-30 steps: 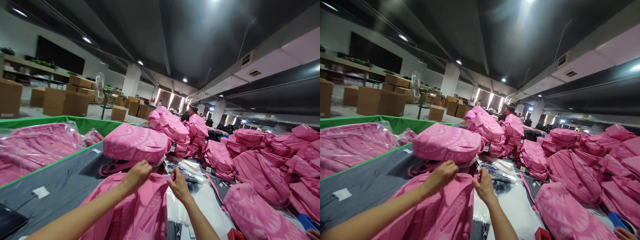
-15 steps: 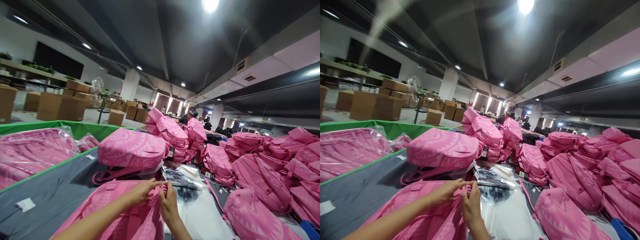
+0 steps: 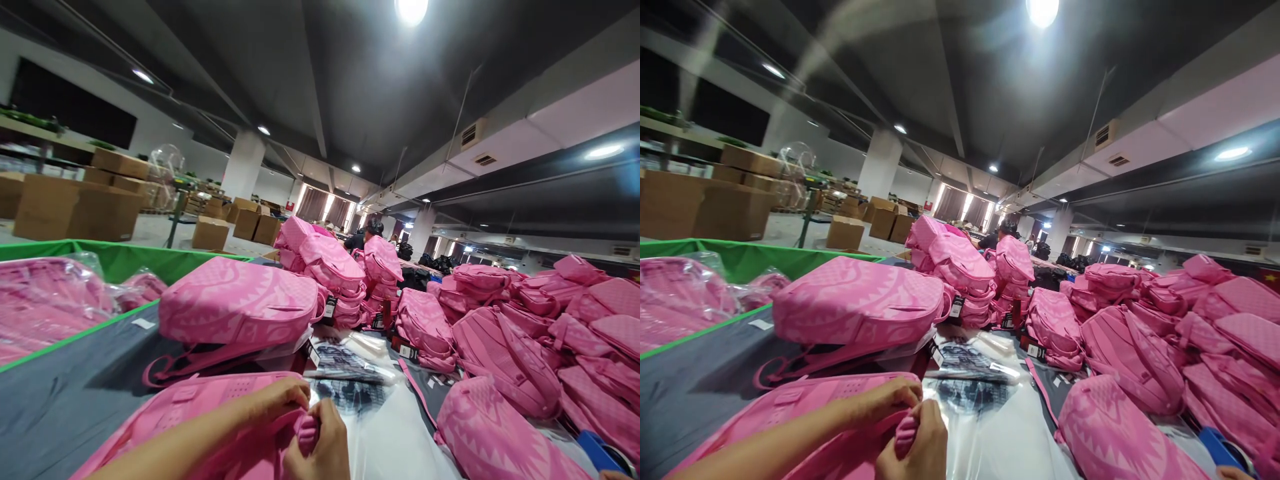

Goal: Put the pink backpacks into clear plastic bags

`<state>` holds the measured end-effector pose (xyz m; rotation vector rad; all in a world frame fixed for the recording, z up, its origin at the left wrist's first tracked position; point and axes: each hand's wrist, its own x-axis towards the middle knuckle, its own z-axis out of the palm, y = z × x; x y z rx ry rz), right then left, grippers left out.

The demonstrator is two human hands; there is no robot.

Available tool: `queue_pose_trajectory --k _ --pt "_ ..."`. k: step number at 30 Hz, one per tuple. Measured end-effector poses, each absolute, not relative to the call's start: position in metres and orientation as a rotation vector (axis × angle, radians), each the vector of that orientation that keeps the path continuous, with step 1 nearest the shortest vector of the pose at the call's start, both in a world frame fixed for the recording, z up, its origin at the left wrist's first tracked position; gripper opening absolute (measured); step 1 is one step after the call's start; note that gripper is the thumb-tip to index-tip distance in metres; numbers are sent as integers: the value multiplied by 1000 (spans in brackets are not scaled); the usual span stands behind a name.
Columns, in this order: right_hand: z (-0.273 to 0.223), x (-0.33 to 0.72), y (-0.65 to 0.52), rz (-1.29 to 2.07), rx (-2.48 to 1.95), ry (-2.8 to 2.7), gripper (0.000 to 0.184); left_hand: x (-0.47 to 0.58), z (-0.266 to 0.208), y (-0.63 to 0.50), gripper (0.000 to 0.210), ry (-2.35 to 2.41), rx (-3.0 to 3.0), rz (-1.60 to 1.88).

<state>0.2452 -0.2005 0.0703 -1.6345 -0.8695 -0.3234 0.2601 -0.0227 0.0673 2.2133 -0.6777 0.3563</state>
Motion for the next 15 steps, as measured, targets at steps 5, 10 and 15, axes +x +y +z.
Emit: queue_pose_trajectory --k 5,10,15 --pt "70 258 -235 -157 -1597 -705 18 271 96 -15 38 -659 2240 211" --pt "79 282 -271 136 -1583 -485 44 239 116 -15 38 -385 2202 462" --pt "82 289 -255 85 -1593 -527 41 177 74 -73 21 -318 2438 585"
